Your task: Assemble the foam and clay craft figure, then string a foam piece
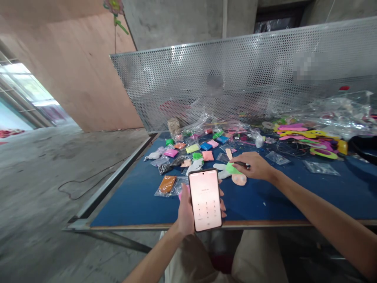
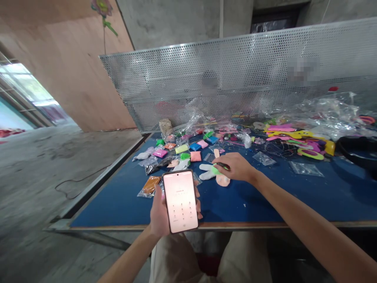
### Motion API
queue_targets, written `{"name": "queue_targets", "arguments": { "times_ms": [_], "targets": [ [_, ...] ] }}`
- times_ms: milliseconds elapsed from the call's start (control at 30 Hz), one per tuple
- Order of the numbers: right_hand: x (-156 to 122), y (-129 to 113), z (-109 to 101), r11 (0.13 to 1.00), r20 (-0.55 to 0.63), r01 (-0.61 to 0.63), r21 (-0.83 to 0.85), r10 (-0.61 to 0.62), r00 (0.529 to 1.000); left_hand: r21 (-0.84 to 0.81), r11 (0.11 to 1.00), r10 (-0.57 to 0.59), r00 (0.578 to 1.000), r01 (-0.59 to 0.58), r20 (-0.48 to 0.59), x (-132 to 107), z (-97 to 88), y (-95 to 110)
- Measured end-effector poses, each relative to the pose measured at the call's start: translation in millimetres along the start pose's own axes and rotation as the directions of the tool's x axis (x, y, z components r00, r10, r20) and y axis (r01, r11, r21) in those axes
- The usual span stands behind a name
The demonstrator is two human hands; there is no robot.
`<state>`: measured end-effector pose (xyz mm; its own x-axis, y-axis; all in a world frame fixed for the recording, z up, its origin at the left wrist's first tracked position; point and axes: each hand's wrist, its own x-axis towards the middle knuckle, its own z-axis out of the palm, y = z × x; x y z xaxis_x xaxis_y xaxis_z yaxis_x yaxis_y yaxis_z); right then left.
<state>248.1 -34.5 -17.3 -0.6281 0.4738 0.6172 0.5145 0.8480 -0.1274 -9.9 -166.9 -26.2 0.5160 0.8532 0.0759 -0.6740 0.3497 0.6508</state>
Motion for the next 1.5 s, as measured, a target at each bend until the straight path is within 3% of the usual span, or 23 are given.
{"name": "queue_targets", "arguments": {
  "times_ms": [133,267,333,433,533,667,800,933,1100,1367,1500],
  "targets": [
    [-0.5,0.8,0.4,1.000,0.009,-0.010,0.004,0.010,1.000,-0.003,1.000,-0.015,0.999,0.015,-0.031,-0.6,1.7,8.9],
    [-0.4,1.0,0.3,1.000,0.017,-0.008,0.012,0.008,1.000,0.026,1.000,-0.007,0.993,0.010,-0.114,-8.7,-5.2,33.0],
    [-0.1,1.1,0.3,1.000,0.016,0.000,0.018,0.000,1.000,0.063,0.997,-0.024,0.979,0.037,-0.201,-17.4,-16.2,51.6],
    [0.5,1.4,0.1,0.999,0.017,0.020,0.025,-0.020,1.000,0.134,0.988,-0.015,0.926,0.071,-0.377,-34.8,-40.8,84.5],
    [1.1,1.0,-0.3,0.999,0.023,0.035,0.025,-0.036,0.999,0.239,0.970,0.083,0.876,0.037,-0.475,-52.0,-66.0,117.2],
    [1.3,-0.1,0.5,0.999,0.035,0.031,0.014,-0.032,0.999,0.375,0.924,0.245,0.871,-0.077,-0.425,-67.8,-88.3,151.9],
    [-0.4,1.2,3.4,1.000,0.046,0.021,-0.008,-0.021,0.999,0.431,0.886,0.349,0.856,-0.169,-0.381,-74.9,-101.7,173.2],
    [-2.0,2.8,5.4,1.000,0.042,0.018,-0.009,-0.018,0.999,0.449,0.872,0.373,0.860,-0.197,-0.347,-75.9,-106.0,179.3],
    [-1.1,0.7,4.5,1.000,0.048,0.009,0.005,-0.009,0.999,0.463,0.865,0.369,0.873,-0.196,-0.319,-72.8,-95.3,174.1],
    [-1.8,1.0,4.3,1.000,0.061,0.001,0.024,-0.002,0.998,0.399,0.899,0.334,0.873,-0.181,-0.356,-70.3,-97.1,175.1],
    [3.9,-4.2,7.2,0.993,0.063,-0.013,0.115,0.006,0.998,0.374,0.898,0.365,0.868,-0.233,-0.336,-54.1,-83.2,167.0]
  ]
}}
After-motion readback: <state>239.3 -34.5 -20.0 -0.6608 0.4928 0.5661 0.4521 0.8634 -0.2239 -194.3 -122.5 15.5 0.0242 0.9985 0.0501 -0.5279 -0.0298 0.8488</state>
